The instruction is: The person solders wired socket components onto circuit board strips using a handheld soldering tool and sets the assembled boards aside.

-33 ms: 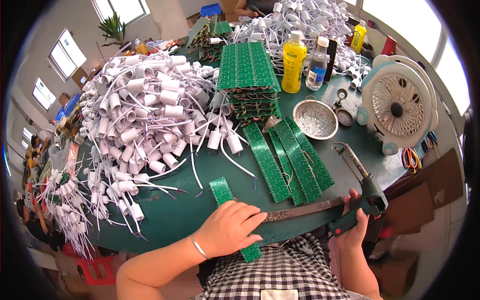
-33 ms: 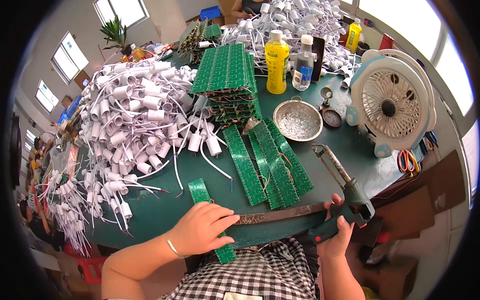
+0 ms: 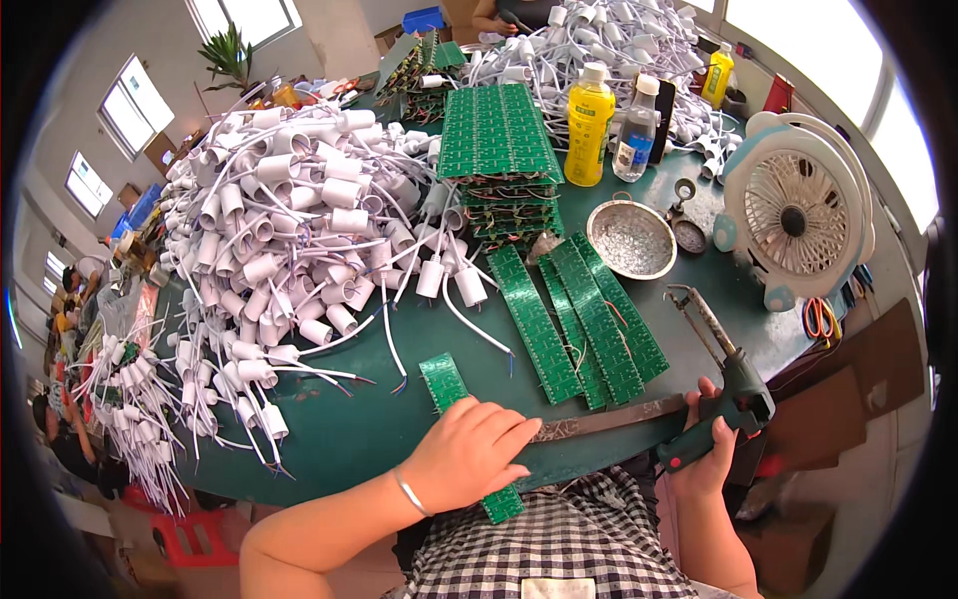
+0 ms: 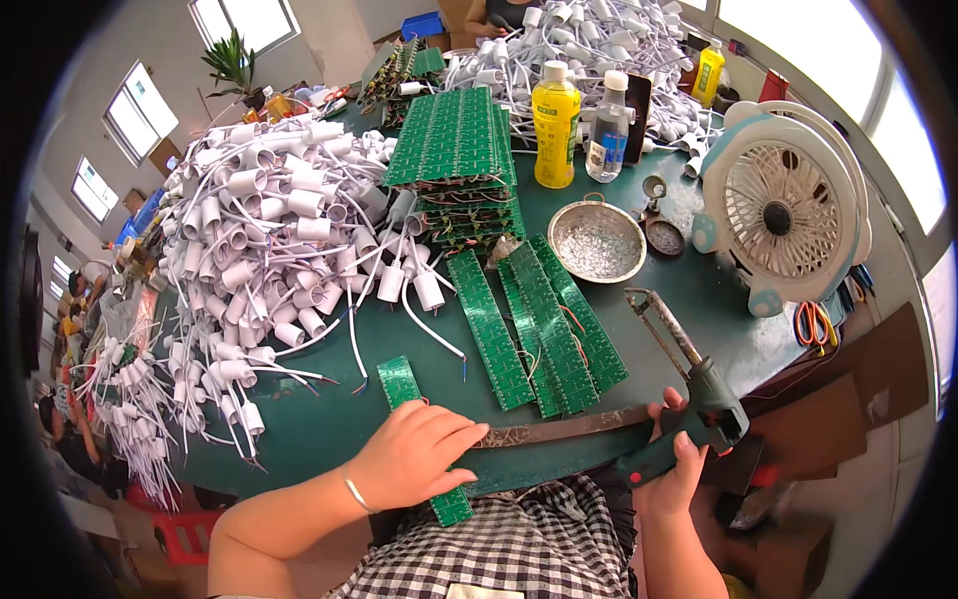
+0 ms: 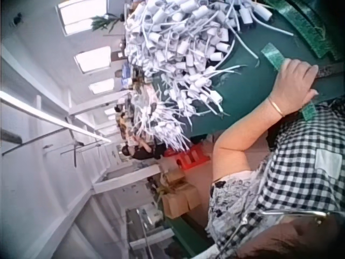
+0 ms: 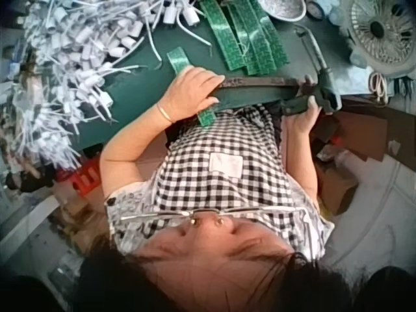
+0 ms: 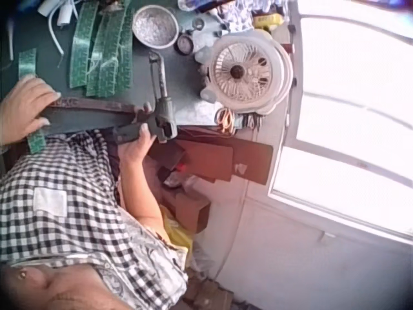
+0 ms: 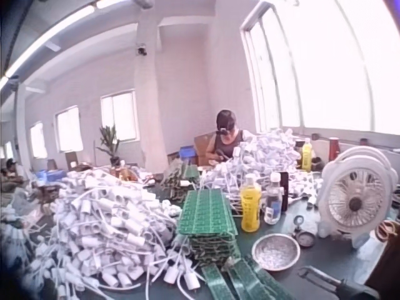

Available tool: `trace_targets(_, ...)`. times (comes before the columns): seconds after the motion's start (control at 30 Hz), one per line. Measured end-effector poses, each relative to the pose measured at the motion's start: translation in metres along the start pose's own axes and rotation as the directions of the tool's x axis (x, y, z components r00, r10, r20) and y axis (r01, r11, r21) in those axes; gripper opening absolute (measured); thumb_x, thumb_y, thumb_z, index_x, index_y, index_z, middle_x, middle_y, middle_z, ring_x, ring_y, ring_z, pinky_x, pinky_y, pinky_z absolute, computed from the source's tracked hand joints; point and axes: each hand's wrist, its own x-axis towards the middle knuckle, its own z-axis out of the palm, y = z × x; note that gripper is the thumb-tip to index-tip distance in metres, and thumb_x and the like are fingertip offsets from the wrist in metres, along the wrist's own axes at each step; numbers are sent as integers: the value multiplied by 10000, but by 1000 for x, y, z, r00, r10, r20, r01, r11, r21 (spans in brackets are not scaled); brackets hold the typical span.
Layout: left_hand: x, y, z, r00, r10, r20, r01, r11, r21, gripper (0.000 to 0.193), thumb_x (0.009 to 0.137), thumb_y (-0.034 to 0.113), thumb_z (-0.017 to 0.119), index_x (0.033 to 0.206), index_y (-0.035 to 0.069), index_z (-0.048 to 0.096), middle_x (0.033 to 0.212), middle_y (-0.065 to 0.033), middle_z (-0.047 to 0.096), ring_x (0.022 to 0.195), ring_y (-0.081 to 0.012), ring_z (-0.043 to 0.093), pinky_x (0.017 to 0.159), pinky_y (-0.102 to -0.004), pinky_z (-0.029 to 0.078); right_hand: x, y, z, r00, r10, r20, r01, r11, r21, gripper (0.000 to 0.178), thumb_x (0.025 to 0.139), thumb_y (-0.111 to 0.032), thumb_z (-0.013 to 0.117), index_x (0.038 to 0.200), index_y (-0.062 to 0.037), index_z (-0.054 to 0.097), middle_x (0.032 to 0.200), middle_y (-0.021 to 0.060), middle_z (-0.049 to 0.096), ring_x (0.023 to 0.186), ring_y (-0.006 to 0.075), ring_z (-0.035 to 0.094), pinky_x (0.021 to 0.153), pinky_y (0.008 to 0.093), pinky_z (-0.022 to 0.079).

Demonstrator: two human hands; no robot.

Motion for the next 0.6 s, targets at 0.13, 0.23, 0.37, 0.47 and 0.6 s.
trace_targets(0.13, 2, -8, 23, 997, 7, -79, -4, 999, 42, 388, 705, 95, 724, 1079, 57, 628, 913, -47, 591, 839, -212, 576, 768, -358, 434, -2, -1, 10, 1000, 3, 20, -3, 1000, -8, 512, 802, -215, 641, 1250, -68, 441, 1286, 157, 465, 1164, 249, 491, 1061, 381, 371)
trace_targets(0.23, -1, -2, 14, 987, 0, -160, 6, 999, 34, 371, 703, 79, 717, 1065, 58, 636, 922, -46, 591, 846, -212, 578, 786, -360, 443, -4, -3, 15, 998, 6, 57, -6, 1000, 8, 449, 825, -202, 612, 1221, -56, 460, 1281, 157, 471, 1217, 250, 457, 1085, 379, 347)
trace_targets(0.37, -17, -5, 13, 974, -16, -227, 27, 999, 44, 366, 712, 71, 706, 1070, 58, 634, 920, -44, 591, 856, -213, 581, 808, -368, 451, -11, 7, 21, 1000, 14, -24, -14, 1000, -14, 581, 791, -229, 649, 1296, -74, 409, 1292, 168, 462, 1140, 262, 505, 1039, 407, 386)
trace_targets(0.47, -28, -5, 28, 970, -69, -234, 77, 997, 25, 343, 743, 69, 686, 1082, 69, 633, 978, -45, 596, 882, -217, 588, 833, -369, 457, -11, 10, 28, 998, -23, 58, 28, 997, -73, 580, 802, -235, 633, 1305, -63, 402, 1301, 177, 455, 1161, 267, 491, 1055, 411, 370)
trace_targets(0.6, -42, -7, 18, 951, -122, -286, 93, 989, -114, 364, 740, 75, 691, 1098, 82, 626, 1082, -55, 594, 969, -241, 579, 866, -387, 452, -5, 17, 13, 994, -32, 106, 39, 997, -67, 568, 856, -247, 590, 1351, -64, 379, 1352, 166, 450, 1209, 254, 470, 1089, 370, 341)
